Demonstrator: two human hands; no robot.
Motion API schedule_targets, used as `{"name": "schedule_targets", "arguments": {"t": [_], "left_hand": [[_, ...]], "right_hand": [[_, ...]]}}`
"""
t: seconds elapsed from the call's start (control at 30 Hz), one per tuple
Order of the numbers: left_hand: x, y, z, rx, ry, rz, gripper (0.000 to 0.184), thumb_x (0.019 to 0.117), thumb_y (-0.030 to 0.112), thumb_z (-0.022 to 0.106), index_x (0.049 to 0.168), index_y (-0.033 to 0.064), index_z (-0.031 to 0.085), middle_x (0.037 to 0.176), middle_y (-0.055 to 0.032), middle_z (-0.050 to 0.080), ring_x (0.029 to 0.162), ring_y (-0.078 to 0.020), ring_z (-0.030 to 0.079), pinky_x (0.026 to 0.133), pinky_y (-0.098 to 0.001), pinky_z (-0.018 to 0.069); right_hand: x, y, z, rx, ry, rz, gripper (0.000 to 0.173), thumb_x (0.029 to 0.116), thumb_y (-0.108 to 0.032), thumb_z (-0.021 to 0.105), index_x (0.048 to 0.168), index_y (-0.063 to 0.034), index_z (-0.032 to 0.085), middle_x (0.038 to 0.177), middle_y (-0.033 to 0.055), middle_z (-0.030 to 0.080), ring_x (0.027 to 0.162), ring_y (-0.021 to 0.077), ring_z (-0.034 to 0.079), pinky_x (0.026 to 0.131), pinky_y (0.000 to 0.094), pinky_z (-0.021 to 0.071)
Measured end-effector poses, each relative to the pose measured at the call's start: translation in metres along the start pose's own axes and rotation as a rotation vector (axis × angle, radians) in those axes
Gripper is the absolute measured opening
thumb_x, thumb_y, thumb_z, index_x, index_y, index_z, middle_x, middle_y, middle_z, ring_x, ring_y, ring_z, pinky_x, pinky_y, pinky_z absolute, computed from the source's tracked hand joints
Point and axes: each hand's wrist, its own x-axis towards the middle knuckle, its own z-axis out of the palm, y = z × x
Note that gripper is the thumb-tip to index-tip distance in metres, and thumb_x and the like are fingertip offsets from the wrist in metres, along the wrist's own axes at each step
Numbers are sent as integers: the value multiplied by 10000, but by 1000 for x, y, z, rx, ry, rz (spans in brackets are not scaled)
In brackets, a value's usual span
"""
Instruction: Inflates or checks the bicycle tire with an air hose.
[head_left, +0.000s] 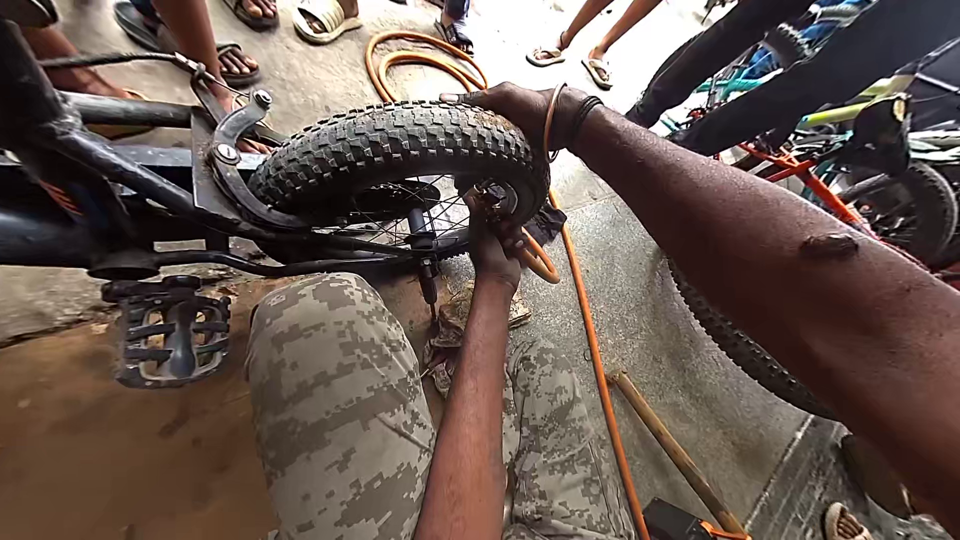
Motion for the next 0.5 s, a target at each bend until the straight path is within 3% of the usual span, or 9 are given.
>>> {"name": "schedule_targets", "arguments": {"t": [0.1, 0.2, 0.5], "left_hand": [[0, 0, 0, -12, -16, 0, 479, 1091, 548, 272, 845, 215, 513, 546, 73, 376, 403, -67, 348, 396, -221, 358], [1, 0, -3, 3, -33, 8, 460, 1094, 543, 263, 895, 224, 529, 563, 79, 377, 414, -62, 349, 405, -216, 356], [2, 0, -4, -21, -26, -14, 509, 1090, 550, 271, 774, 216, 490, 533, 76, 354, 409, -71, 338, 413, -226, 352]], "right_hand": [[-1, -1, 1, -8, -7, 4, 384, 1089, -414, 370, 944, -188, 643, 785, -20, 651, 687, 64, 655, 585, 268, 553], [0, -1, 0, -15, -7, 16, 393, 1083, -446, 387, 977, -178, 652, 811, -8, 660, 711, 74, 664, 605, 278, 564], [-5, -3, 2, -59, 12, 15, 402, 1088, -436, 361, 950, -193, 650, 794, -26, 654, 703, 60, 657, 606, 273, 557]]}}
